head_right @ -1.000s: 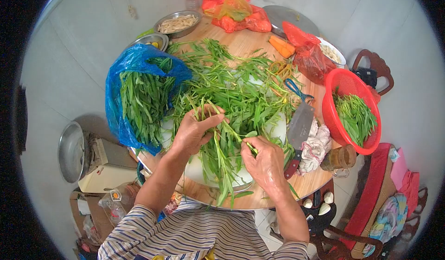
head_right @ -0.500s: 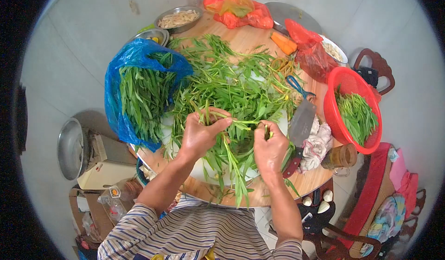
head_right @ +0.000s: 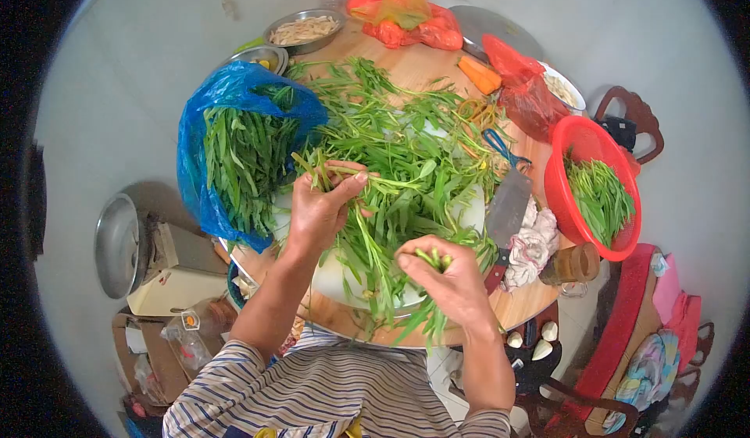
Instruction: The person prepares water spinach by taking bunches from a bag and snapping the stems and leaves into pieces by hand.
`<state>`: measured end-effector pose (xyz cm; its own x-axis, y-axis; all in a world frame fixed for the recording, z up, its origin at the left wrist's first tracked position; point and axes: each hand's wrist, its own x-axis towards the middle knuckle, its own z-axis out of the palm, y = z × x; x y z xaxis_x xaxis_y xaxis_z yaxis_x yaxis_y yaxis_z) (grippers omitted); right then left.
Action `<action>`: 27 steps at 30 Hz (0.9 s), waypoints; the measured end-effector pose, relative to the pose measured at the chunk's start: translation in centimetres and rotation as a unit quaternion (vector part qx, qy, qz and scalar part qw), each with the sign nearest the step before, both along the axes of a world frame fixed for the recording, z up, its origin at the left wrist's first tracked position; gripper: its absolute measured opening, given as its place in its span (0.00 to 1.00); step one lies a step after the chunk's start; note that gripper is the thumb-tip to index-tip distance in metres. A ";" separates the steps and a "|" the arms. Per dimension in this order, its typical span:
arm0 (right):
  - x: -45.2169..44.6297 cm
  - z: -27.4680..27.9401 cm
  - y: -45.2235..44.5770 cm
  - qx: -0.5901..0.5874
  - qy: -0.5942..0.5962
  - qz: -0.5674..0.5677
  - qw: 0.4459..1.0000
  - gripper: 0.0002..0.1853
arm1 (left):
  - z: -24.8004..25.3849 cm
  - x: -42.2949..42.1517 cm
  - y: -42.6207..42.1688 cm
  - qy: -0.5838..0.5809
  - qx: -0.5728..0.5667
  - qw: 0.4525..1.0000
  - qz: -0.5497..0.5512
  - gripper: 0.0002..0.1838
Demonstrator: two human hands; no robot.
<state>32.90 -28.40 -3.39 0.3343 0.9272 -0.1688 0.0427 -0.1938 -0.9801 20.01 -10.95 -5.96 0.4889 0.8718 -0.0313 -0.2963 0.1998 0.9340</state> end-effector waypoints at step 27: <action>-1.2 -4.2 1.8 0.013 -0.067 -0.049 0.996 0.10 | -0.4 1.0 -1.0 0.169 0.205 0.964 0.022 0.07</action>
